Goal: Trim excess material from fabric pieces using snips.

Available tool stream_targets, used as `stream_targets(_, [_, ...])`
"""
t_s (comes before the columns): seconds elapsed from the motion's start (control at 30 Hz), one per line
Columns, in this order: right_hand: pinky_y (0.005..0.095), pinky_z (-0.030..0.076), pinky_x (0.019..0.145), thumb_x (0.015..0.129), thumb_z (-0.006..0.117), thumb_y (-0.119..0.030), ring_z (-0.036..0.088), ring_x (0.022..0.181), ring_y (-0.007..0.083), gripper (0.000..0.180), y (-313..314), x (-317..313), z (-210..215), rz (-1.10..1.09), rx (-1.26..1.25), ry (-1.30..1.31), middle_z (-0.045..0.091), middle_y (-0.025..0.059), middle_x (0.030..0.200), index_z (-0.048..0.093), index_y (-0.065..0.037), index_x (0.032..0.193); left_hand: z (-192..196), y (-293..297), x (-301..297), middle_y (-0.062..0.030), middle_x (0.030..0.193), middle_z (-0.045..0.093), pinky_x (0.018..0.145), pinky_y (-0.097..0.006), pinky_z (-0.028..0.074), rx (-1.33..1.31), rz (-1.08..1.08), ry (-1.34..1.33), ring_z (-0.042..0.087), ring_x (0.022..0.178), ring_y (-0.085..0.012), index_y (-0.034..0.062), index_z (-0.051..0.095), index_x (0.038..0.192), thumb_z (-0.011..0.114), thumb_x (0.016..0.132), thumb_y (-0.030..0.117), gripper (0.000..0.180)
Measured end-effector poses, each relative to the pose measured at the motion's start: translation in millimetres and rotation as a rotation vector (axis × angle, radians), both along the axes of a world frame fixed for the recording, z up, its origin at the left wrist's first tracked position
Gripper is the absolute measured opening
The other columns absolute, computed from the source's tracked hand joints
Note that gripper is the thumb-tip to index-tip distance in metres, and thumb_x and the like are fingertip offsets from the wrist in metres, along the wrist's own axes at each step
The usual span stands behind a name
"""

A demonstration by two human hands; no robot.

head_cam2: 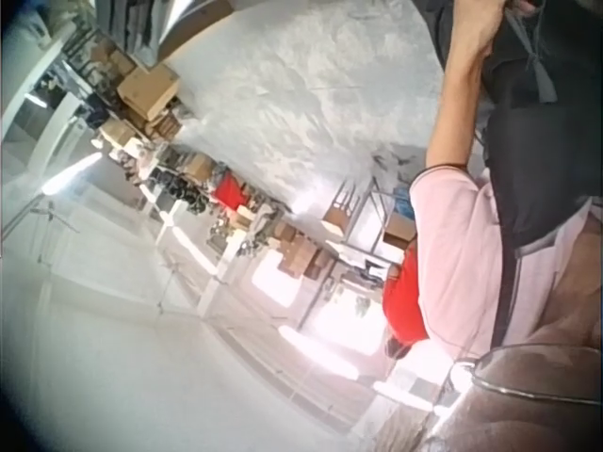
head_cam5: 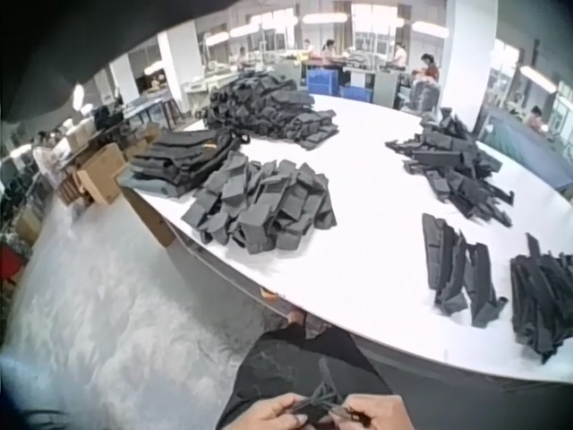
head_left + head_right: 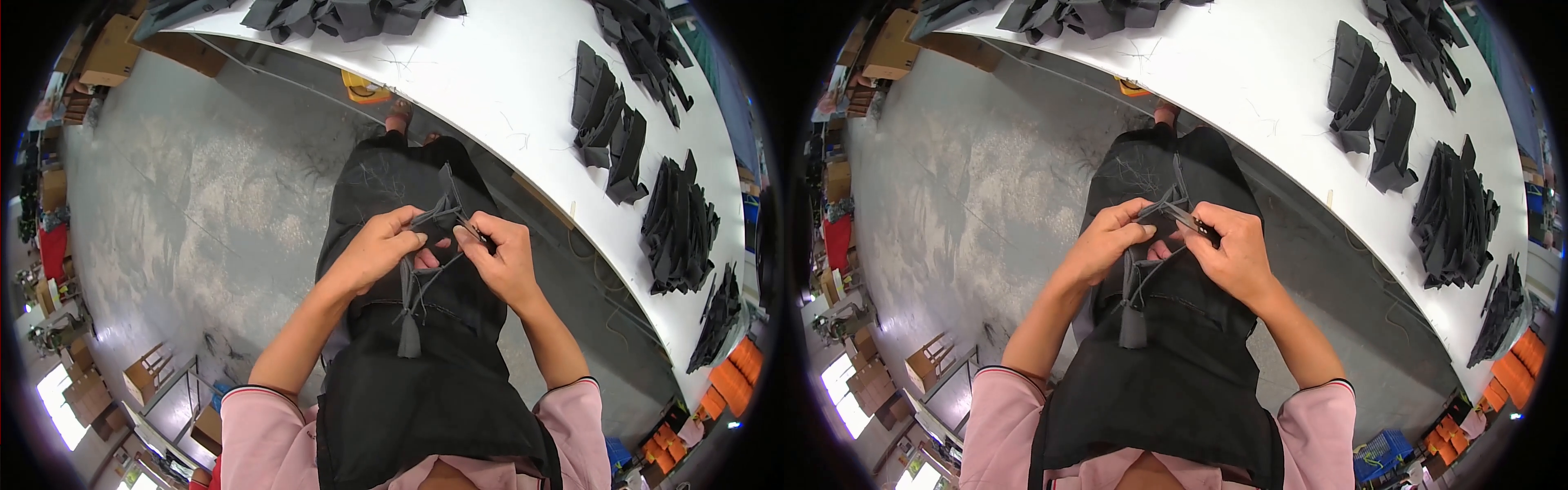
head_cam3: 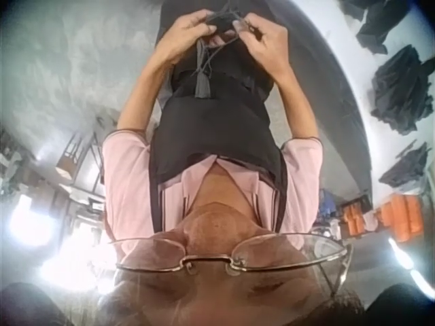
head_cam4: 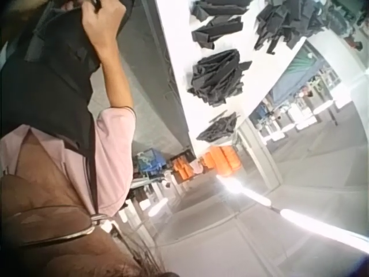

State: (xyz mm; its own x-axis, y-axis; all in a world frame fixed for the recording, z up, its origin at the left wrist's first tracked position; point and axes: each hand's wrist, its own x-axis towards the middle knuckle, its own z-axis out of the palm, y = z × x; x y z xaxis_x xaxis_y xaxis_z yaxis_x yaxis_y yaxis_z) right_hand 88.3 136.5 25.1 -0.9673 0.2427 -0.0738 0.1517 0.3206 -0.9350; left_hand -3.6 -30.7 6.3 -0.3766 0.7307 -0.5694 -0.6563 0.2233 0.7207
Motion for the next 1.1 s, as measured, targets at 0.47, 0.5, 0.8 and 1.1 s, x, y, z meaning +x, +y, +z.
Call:
stream_targets(0.47, [0.0321,0.044,0.053,0.066,0.061,0.001,0.055,0.059,0.0284,0.013,-7.0,3.4,-20.1,-0.013,0.228,0.15,0.054,0.0099,0.07,0.059,-0.003,0.078,-13.4,-4.0,2.8,-0.0072,0.099,0.056,0.077,-0.025,0.045,-0.053,-0.036,-0.128,0.054,0.086,-0.0119,-0.0002,0.044,0.123,0.058,0.076,0.005,0.049])
stream_targets(0.5, [0.0321,0.044,0.053,0.066,0.061,0.001,0.055,0.059,0.0284,0.013,-6.2,2.0,-21.2,-0.014,0.228,0.147,0.054,0.0099,0.07,0.059,-0.003,0.078,-13.9,-4.0,4.4,-0.0072,0.099,0.056,0.077,-0.025,0.045,-0.054,-0.037,-0.131,0.054,0.086,-0.0119,-0.0002,0.044,0.123,0.058,0.076,0.005,0.049])
stream_targets(0.8, [0.0294,0.043,0.055,0.073,0.063,0.005,0.055,0.059,0.0244,0.018,-11.3,-12.1,-40.6,-0.071,-0.081,0.061,0.056,0.0114,0.073,0.063,0.0,0.09,-24.6,5.2,36.4,-0.0054,0.117,0.042,0.092,-0.026,0.038,-0.004,0.413,0.001,0.043,0.105,-0.0146,0.0087,0.033,0.132,0.054,0.071,-0.005,0.066])
stream_targets(1.1, [0.031,0.044,0.054,0.071,0.072,-0.009,0.057,0.064,0.0211,0.033,-16.9,17.8,12.8,0.057,0.628,0.069,0.056,0.0039,0.082,0.061,-0.008,0.102,-17.4,10.0,36.8,-0.0065,0.121,0.044,0.093,-0.026,0.039,-0.033,0.528,0.12,0.045,0.108,-0.0125,0.0017,0.034,0.132,0.052,0.075,-0.006,0.06])
